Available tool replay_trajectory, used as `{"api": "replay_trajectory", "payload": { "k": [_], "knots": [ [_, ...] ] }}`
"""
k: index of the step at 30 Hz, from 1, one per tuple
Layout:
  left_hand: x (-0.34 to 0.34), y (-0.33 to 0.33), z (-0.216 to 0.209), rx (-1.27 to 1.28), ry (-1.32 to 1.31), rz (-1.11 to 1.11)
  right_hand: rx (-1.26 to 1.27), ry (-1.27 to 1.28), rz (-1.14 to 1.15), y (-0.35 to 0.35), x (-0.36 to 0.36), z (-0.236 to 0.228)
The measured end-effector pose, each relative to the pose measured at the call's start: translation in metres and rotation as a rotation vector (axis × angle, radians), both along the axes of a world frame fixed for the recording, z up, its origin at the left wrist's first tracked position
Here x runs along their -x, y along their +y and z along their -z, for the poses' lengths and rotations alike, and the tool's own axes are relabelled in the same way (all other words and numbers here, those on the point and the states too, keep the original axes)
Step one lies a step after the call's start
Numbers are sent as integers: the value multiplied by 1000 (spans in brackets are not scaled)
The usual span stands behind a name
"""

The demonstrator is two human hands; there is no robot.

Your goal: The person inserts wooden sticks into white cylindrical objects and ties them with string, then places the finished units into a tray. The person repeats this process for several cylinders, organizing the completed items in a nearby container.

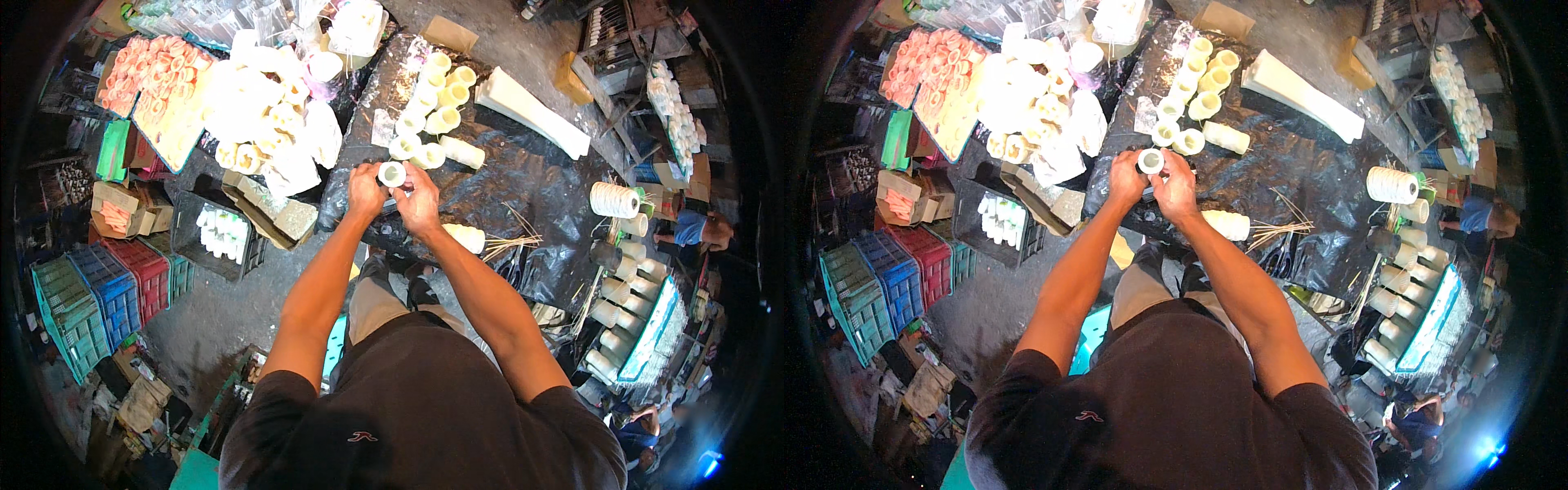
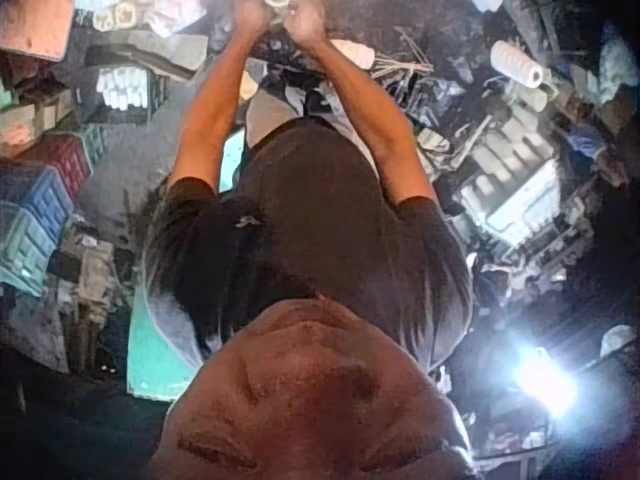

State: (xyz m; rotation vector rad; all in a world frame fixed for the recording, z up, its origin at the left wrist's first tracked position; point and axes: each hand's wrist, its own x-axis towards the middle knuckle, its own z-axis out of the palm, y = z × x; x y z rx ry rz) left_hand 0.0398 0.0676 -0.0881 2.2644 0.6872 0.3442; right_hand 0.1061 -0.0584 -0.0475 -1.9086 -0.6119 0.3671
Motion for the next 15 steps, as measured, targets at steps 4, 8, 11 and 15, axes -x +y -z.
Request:
{"api": "replay_trajectory", "payload": {
  "k": [4, 8, 11, 15],
  "knots": [
    [-7, 4, 11, 36, -49, -12, -34, 56, 24, 2, -1, 3],
    [-12, -1, 19, 29, -125, -40, -98, 130, 85, -2, -1, 5],
    [-11, -1, 21, 72, -65, -44, 44, 137, 44, -19, -3, -12],
    [-8, 0, 26, 62, -72, -59, 272, 110, 238, -61, -41, -20]
  ]
}}
